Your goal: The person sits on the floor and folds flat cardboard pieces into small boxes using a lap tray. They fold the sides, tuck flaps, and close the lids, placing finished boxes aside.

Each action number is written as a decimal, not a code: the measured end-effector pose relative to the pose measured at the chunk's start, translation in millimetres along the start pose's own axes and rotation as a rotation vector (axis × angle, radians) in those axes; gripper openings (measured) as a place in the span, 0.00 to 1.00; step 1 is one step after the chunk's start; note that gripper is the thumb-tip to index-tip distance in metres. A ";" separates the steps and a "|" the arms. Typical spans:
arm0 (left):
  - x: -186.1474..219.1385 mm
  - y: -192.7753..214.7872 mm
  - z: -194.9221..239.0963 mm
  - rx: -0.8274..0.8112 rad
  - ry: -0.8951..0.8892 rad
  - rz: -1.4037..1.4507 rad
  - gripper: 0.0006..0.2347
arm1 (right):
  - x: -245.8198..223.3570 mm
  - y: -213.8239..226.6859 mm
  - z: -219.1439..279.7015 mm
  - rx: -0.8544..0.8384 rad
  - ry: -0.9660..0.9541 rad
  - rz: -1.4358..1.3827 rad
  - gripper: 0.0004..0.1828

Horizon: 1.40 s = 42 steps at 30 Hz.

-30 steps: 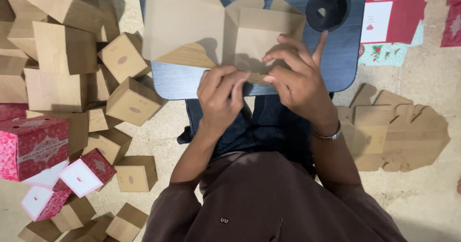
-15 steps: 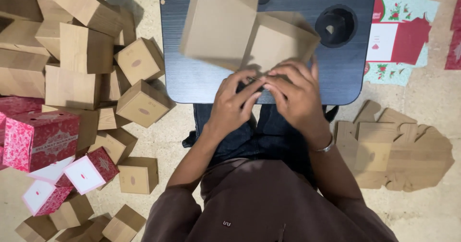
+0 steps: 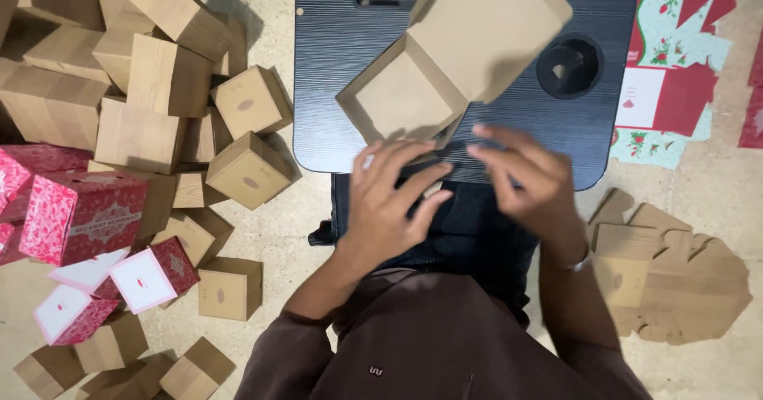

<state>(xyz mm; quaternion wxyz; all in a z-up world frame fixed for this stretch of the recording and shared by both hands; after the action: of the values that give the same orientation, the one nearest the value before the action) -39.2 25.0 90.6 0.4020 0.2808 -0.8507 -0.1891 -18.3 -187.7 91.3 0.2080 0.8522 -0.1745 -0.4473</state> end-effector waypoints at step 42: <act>-58.7 -30.6 -11.1 -0.513 0.137 0.130 0.22 | 38.6 -37.3 -30.0 0.141 0.298 0.048 0.06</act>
<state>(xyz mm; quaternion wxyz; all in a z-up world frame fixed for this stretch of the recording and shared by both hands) 9.9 37.3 46.7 0.5280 0.1269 -0.7621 -0.3526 31.8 -168.6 61.0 0.1818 0.9172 -0.1930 -0.2974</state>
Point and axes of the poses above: each hand's wrist, its own z-axis away from the middle knuckle, its own y-axis out of the back of the hand, x = y × z, the point moved 1 cm from there along -z, towards the middle knuckle, and after that the axes turned 7 degrees about x, right-handed, at the moved point
